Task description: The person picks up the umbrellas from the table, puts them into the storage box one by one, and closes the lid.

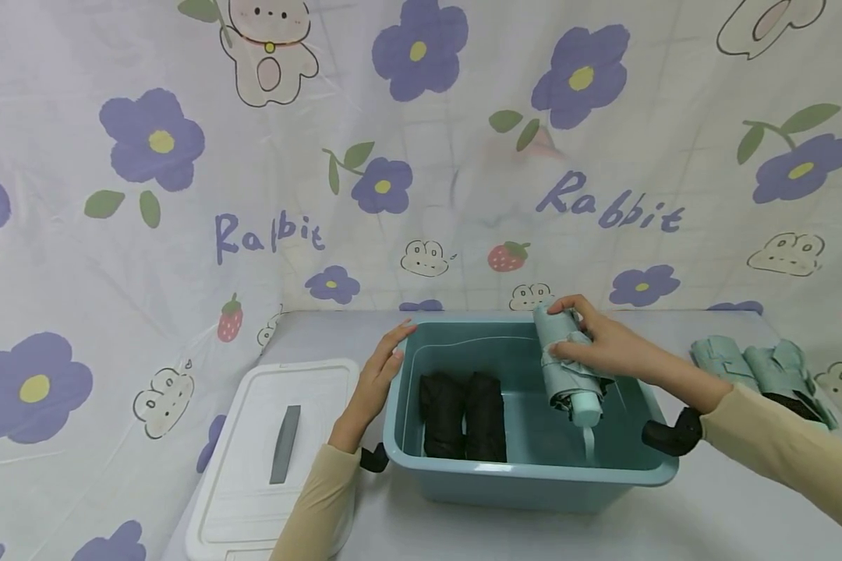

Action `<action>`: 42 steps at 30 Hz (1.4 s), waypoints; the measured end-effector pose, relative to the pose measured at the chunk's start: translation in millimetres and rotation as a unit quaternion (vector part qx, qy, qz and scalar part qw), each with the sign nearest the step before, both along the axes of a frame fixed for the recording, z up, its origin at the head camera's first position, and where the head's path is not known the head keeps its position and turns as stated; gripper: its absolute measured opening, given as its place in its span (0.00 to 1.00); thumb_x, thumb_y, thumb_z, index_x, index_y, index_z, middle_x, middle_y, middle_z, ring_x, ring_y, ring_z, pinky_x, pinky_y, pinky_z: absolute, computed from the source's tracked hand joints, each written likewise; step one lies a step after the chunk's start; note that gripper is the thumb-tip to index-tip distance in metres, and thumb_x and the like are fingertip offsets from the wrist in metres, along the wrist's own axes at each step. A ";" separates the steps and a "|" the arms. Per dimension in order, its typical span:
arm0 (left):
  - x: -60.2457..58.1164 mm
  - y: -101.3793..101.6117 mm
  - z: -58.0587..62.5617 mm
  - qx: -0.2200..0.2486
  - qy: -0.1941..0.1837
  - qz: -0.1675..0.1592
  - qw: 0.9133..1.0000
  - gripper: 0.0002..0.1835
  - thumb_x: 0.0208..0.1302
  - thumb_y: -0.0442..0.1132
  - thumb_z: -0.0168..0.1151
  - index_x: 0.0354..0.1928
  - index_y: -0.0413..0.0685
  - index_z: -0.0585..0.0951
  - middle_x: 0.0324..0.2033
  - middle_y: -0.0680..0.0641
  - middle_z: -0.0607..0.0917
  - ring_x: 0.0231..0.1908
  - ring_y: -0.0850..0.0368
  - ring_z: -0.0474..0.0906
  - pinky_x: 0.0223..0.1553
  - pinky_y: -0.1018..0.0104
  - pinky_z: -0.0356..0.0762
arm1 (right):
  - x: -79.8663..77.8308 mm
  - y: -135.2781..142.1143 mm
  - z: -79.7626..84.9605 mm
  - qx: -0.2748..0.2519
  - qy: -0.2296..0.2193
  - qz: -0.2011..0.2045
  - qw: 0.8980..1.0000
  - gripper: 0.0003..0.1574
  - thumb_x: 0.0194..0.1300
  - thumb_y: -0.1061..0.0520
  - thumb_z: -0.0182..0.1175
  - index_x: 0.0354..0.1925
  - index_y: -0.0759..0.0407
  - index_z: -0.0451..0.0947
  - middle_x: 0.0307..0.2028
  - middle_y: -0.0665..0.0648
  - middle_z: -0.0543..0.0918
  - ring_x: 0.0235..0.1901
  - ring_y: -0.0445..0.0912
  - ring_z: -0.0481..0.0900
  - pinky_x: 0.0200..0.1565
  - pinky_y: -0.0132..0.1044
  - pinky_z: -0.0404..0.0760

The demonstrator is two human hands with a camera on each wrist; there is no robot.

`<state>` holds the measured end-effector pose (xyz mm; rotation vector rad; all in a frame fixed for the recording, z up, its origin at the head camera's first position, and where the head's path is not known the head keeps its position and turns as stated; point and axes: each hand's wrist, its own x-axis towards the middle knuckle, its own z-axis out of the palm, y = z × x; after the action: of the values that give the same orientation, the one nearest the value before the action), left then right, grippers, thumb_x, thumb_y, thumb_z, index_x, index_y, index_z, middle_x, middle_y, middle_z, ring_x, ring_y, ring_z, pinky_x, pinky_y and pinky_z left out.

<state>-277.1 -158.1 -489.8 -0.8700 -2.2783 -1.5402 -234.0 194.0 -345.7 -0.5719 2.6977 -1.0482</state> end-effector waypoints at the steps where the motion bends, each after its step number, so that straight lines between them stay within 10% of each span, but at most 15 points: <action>1: 0.8 0.1 1.6 0.001 0.000 -0.001 1.000 0.24 0.70 0.30 0.38 0.68 0.48 0.62 0.69 0.41 0.58 0.69 0.51 0.52 0.64 0.41 0.52 | 0.7 -1.3 -1.3 0.000 0.000 0.001 1.000 0.35 0.62 0.48 0.57 0.61 0.51 0.51 0.49 0.75 0.72 0.37 0.56 0.78 0.28 0.40 0.75; 12: 21.4 5.2 34.5 0.003 -0.001 -0.011 1.000 0.23 0.68 0.27 0.38 0.65 0.34 0.62 0.67 0.32 0.58 0.68 0.38 0.52 0.62 0.38 0.53 | 3.6 -12.5 -9.5 0.032 -0.021 0.012 0.999 0.33 0.61 0.45 0.58 0.58 0.49 0.54 0.49 0.74 0.72 0.35 0.54 0.78 0.26 0.38 0.73; 17: 12.6 2.5 22.3 0.007 0.001 -0.011 1.000 0.24 0.68 0.27 0.38 0.66 0.37 0.62 0.68 0.35 0.58 0.69 0.41 0.52 0.63 0.37 0.52 | 2.0 -17.1 -16.8 0.032 -0.039 0.028 0.998 0.34 0.60 0.45 0.58 0.58 0.50 0.54 0.55 0.76 0.69 0.43 0.61 0.77 0.28 0.38 0.72; 23: -1.9 -1.4 2.3 0.000 0.006 0.003 1.000 0.23 0.73 0.37 0.38 0.67 0.49 0.63 0.69 0.42 0.59 0.69 0.52 0.52 0.64 0.42 0.53 | -4.3 -23.1 -27.4 0.043 -0.058 0.040 0.997 0.34 0.61 0.46 0.58 0.59 0.51 0.54 0.45 0.68 0.74 0.28 0.49 0.76 0.27 0.38 0.72; 42: -0.3 -1.8 -0.8 0.004 -0.003 0.000 1.000 0.23 0.73 0.44 0.38 0.68 0.52 0.63 0.69 0.49 0.59 0.69 0.54 0.52 0.64 0.42 0.53 | -23.2 -45.2 -62.2 0.082 -0.107 0.078 0.988 0.32 0.59 0.51 0.55 0.58 0.59 0.55 0.34 0.61 0.75 0.26 0.48 0.72 0.29 0.38 0.69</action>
<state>-277.4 -159.9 -490.6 -0.8628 -2.2747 -1.5534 -257.2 148.9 -408.0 -0.5925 2.4764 -0.7906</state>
